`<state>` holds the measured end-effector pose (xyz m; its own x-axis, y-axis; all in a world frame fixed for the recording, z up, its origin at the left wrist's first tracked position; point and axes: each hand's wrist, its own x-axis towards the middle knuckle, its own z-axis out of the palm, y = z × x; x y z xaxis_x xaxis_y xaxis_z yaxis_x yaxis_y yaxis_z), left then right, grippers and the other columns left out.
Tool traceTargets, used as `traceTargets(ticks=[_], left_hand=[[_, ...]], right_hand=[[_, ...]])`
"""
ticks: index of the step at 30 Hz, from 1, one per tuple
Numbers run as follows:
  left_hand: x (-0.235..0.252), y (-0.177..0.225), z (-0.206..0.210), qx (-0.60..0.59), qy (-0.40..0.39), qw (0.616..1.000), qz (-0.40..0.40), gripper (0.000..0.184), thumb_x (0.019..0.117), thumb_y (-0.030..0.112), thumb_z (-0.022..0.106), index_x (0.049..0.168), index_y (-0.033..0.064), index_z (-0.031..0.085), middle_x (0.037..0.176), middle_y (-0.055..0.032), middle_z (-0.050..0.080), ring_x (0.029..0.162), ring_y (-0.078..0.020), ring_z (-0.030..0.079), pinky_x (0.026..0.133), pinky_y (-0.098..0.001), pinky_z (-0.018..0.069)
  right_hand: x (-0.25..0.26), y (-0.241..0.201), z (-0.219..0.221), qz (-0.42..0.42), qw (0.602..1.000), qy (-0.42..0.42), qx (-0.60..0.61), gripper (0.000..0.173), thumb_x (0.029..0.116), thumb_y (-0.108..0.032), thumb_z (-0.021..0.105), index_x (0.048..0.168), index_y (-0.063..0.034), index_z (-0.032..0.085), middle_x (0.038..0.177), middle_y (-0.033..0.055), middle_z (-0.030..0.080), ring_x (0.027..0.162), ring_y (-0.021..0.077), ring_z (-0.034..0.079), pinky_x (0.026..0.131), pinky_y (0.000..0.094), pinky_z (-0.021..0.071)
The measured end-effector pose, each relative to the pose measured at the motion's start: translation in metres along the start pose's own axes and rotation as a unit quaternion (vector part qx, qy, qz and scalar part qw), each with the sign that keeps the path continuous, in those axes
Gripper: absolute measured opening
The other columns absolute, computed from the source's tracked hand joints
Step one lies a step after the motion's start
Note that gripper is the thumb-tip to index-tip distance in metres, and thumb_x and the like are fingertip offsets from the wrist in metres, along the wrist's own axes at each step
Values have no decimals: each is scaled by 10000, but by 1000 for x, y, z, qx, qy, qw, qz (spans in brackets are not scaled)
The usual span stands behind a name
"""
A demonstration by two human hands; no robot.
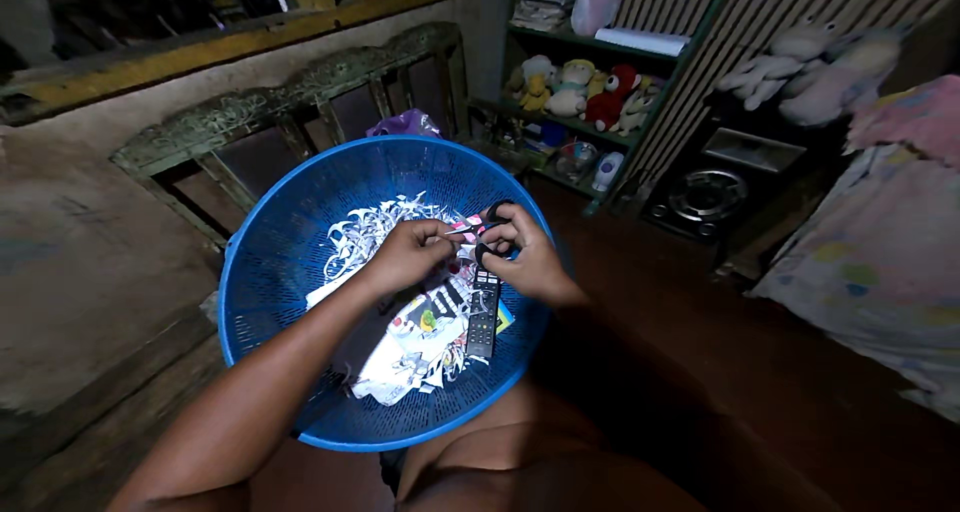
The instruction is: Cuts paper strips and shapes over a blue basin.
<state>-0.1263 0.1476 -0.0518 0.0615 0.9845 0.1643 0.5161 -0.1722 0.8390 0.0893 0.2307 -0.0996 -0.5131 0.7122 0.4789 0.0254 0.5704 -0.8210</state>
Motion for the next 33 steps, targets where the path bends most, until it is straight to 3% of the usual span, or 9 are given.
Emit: traceTargets(ticks=[3, 7, 12, 15, 20, 23, 25, 33], left_hand=[[3, -1, -1, -19, -2, 1000, -9, 162, 1028, 129, 613, 1101, 77, 747, 913, -69, 745, 714, -159, 698, 664, -335, 610], [0, 1, 3, -41, 16, 999, 5, 119, 991, 93, 676, 1085, 48, 734, 805, -72, 716, 619, -144, 648, 578, -300, 569], [3, -4, 2, -63, 21, 998, 12, 182, 980, 74, 670, 1154, 66, 723, 759, -59, 694, 615, -134, 625, 571, -286, 540], [3, -2, 2, -96, 8, 995, 11, 207, 982, 44, 664, 1187, 36, 693, 862, -90, 735, 700, -168, 693, 655, -320, 608], [3, 1, -1, -94, -4, 995, 17, 199, 974, 73, 685, 1169, 40, 703, 937, -75, 758, 771, -164, 716, 711, -319, 616], [3, -4, -5, -64, 1, 998, 30, 199, 964, 63, 678, 1158, 62, 720, 900, -62, 746, 749, -151, 695, 680, -310, 597], [1, -4, -3, -28, 12, 999, 45, 181, 958, 66, 676, 1130, 81, 730, 865, -46, 731, 713, -143, 679, 644, -309, 587], [-1, -3, 4, 54, 24, 995, 79, 55, 923, 91, 694, 956, 101, 737, 725, -5, 655, 595, -108, 598, 538, -286, 523]], right_hand=[[0, 3, 1, -16, 1000, -5, -12, 646, 799, -89, 801, 1381, -136, 522, 1012, -12, 739, 911, 124, 696, 802, 333, 593], [-2, 5, 3, -42, 999, -17, -19, 633, 800, -83, 797, 1375, -113, 536, 1020, -6, 745, 931, 117, 709, 842, 340, 607], [-3, 4, 3, -67, 997, -32, -15, 589, 806, -71, 795, 1344, -105, 558, 1016, -9, 746, 933, 106, 713, 847, 337, 614], [-4, 0, 3, -55, 998, -20, -15, 580, 808, -75, 786, 1337, -122, 554, 1001, -20, 747, 916, 102, 710, 823, 324, 608], [-3, -4, -2, -13, 998, 31, 60, 616, 837, -60, 776, 1383, -142, 503, 987, 28, 727, 836, 165, 694, 693, 329, 596], [1, -2, -8, -15, 987, 35, 158, 602, 894, -20, 744, 1415, -77, 447, 979, 108, 727, 813, 225, 713, 693, 362, 618], [0, -2, -11, 5, 985, 34, 169, 594, 921, -44, 726, 1428, -116, 427, 983, 107, 720, 801, 221, 705, 681, 358, 606], [-1, -2, -9, 5, 984, 13, 175, 612, 887, 1, 746, 1405, -118, 444, 964, 112, 720, 788, 227, 707, 666, 359, 608]])
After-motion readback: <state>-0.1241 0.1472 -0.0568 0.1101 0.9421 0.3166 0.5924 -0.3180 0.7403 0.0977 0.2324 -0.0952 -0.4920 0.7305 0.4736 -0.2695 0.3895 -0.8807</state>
